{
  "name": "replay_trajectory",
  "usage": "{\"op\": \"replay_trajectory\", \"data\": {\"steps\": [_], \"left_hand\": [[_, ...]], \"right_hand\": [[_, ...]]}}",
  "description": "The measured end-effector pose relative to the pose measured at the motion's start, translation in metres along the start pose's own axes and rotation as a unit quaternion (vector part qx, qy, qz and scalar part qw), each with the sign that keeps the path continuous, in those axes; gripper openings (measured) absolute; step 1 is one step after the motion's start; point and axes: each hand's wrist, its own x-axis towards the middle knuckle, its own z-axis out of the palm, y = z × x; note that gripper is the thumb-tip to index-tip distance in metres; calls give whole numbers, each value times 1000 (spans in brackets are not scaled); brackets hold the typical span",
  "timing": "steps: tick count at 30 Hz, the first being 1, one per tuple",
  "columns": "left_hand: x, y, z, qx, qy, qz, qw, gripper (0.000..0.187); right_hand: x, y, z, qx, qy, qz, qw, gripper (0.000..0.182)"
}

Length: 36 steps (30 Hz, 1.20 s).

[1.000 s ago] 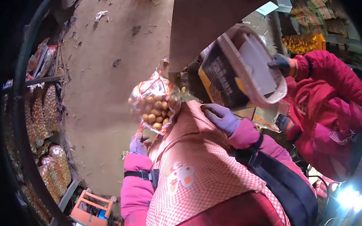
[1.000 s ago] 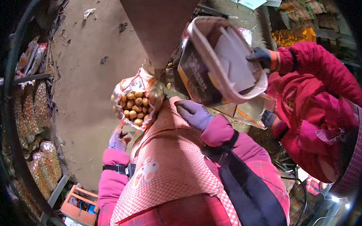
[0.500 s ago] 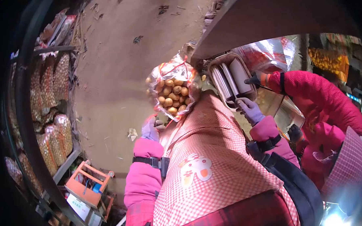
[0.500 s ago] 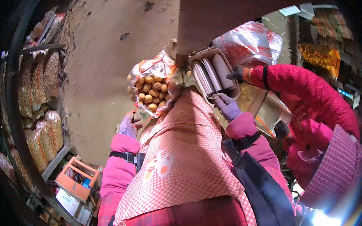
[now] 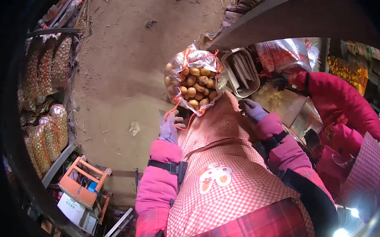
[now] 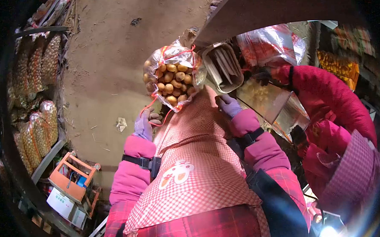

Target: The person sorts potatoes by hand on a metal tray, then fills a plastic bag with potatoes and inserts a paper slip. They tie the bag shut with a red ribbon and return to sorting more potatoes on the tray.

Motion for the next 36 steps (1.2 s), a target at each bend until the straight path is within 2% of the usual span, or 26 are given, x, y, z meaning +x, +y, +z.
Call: {"op": "replay_trajectory", "data": {"steps": [1, 2, 5, 6, 8, 9, 10, 11, 12, 13, 15, 17, 18, 20, 21, 22, 25, 27, 28, 29, 30, 33, 35, 36], "left_hand": [[4, -5, -3, 64, 8, 2, 998, 48], [2, -2, 7, 97, 54, 14, 994, 46], [15, 8, 17, 127, 22, 27, 991, 39], [21, 1, 13, 125, 27, 14, 992, 39], [38, -15, 7, 35, -17, 61, 997, 32], [42, -20, 6, 34, -12, 50, 998, 32], [45, -22, 5, 50, -14, 12, 999, 31], [50, -21, 7, 66, -18, -23, 997, 30], [51, -25, 15, 90, 32, -45, 994, 31], [53, -28, 14, 89, 37, -50, 994, 31], [53, -34, 11, 210, -1, -6, 978, 33], [47, -25, 26, 201, -70, 76, 974, 38], [51, -34, 19, 168, -33, 54, 984, 39], [59, -42, 13, 143, 21, 19, 989, 40], [62, -42, 15, 142, 26, 18, 989, 40], [62, -42, 16, 126, 33, 18, 991, 40], [66, -52, 4, 80, 35, -11, 996, 41], [65, -54, 3, 100, 53, 14, 993, 42], [65, -55, 1, 97, 49, 21, 994, 41], [64, -54, 2, 96, 51, 24, 994, 41], [62, -51, 3, 95, 55, 16, 994, 40], [58, -42, 8, 53, 41, 10, 998, 37], [55, -35, 14, 57, 54, 11, 997, 38], [53, -31, 21, 14, 68, 26, 997, 38]], "right_hand": [[11, 18, 5, -56, 12, -10, 998, 29], [20, 31, 8, -112, 21, -20, 993, 29], [47, 42, 14, -153, 67, 19, 986, 30], [42, 16, 20, -155, 118, 55, 979, 31], [93, 80, 5, -152, 134, 39, 979, 32], [113, 109, -3, -169, 145, 38, 974, 33], [118, 103, -5, -173, 140, 47, 974, 33], [121, 78, -8, -160, 133, 99, 973, 37], [132, 67, -9, -147, 124, 150, 970, 42], [154, 87, -14, -150, 119, 154, 969, 42], [204, 147, -27, -71, 143, 20, 987, 58], [228, 142, -30, -19, 103, 43, 994, 84], [255, 161, -37, -93, 109, 70, 987, 91], [291, 200, -40, -19, 91, 46, 995, 91], [285, 170, -34, -33, 79, 46, 995, 91], [281, 135, -31, 8, 63, 116, 991, 89], [270, 115, -37, 158, 32, 138, 977, 78], [296, 138, -55, 92, -41, 135, 986, 65], [322, 184, -68, 32, 3, 51, 998, 43], [312, 165, -62, 31, 1, 47, 998, 43], [289, 131, -49, -65, 40, 71, 995, 34], [280, 134, -40, -58, 80, 101, 990, 14], [264, 133, -44, 102, 84, 9, 991, 11], [247, 113, -44, 30, 106, 53, 992, 12]]}}
